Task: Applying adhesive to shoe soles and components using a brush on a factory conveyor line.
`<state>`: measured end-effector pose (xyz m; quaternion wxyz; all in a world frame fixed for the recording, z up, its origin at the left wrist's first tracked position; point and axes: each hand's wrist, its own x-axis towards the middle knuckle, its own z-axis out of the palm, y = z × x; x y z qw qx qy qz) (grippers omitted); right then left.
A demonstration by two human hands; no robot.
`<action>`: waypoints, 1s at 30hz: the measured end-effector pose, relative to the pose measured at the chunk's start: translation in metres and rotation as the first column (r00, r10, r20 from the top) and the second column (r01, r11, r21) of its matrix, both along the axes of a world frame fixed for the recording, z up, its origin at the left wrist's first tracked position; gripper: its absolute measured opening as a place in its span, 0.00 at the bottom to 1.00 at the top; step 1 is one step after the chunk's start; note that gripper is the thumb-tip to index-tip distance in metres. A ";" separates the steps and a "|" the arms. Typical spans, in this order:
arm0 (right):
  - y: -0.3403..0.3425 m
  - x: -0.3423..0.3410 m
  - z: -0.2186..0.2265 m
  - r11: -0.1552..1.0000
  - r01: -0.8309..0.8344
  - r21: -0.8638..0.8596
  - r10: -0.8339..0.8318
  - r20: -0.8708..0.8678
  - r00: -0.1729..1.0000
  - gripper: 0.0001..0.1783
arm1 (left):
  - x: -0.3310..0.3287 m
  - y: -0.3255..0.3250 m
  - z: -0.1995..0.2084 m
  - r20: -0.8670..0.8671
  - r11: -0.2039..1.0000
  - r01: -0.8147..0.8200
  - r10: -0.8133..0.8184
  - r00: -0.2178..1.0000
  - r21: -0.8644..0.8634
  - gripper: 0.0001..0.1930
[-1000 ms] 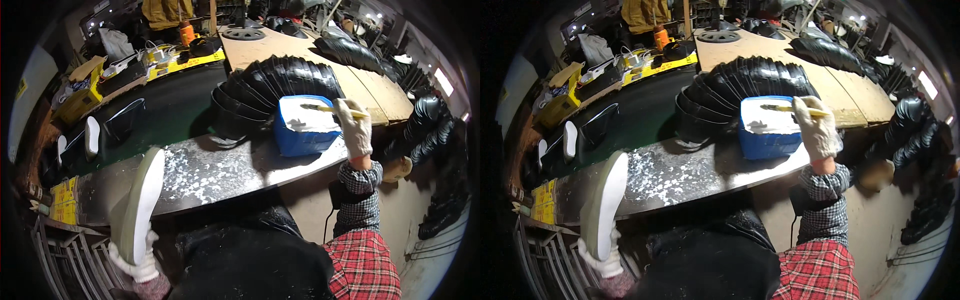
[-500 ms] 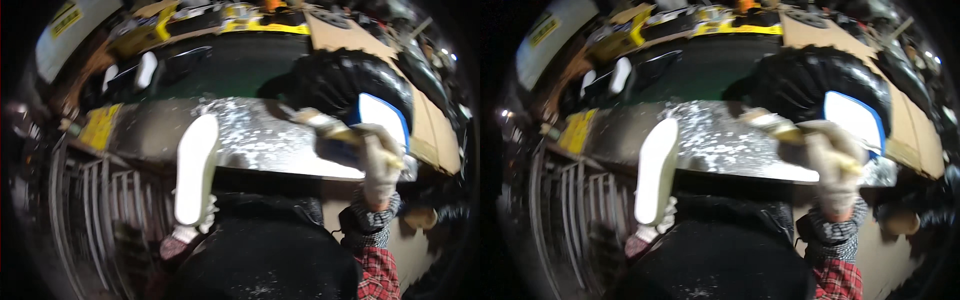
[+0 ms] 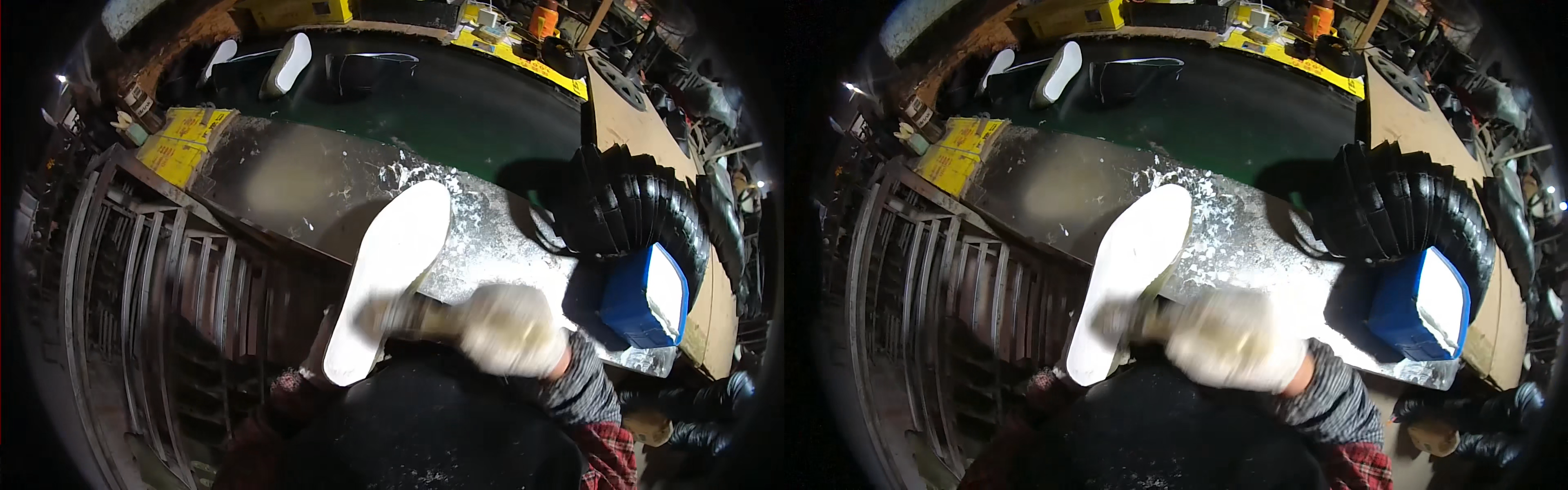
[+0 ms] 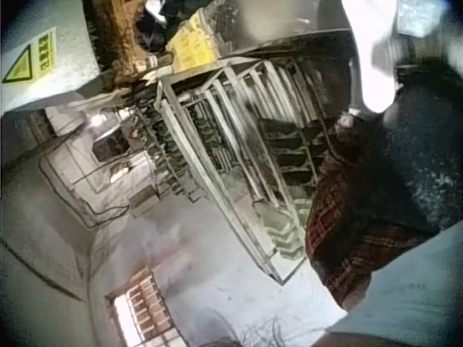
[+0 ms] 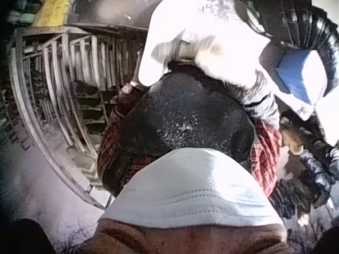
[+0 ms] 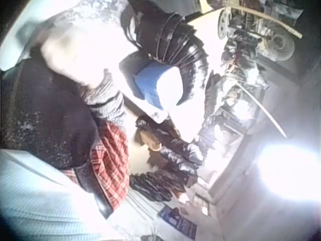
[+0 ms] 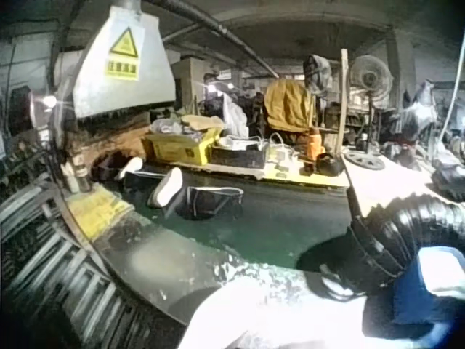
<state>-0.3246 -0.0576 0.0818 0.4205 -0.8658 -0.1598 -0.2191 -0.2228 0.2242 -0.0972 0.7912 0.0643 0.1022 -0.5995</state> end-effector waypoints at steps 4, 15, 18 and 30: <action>-0.030 0.058 0.020 0.804 0.394 0.446 -0.268 -0.320 0.909 0.11 | 0.007 -0.014 0.038 -0.083 0.997 0.053 -0.056 0.995 -0.048 0.41; 0.038 0.001 0.033 0.866 0.085 0.493 0.162 -0.437 0.885 0.08 | 0.017 -0.018 0.028 0.170 0.891 0.174 -0.111 0.979 -0.419 0.33; 0.056 -0.031 0.026 0.781 -0.015 0.624 0.344 -0.410 0.844 0.10 | 0.007 -0.008 0.058 0.118 0.999 0.053 -0.053 0.992 0.006 0.31; -0.019 -0.003 -0.008 0.871 0.241 0.427 -0.016 -0.468 0.884 0.14 | 0.023 -0.003 0.058 0.164 0.984 0.134 -0.153 0.975 0.119 0.36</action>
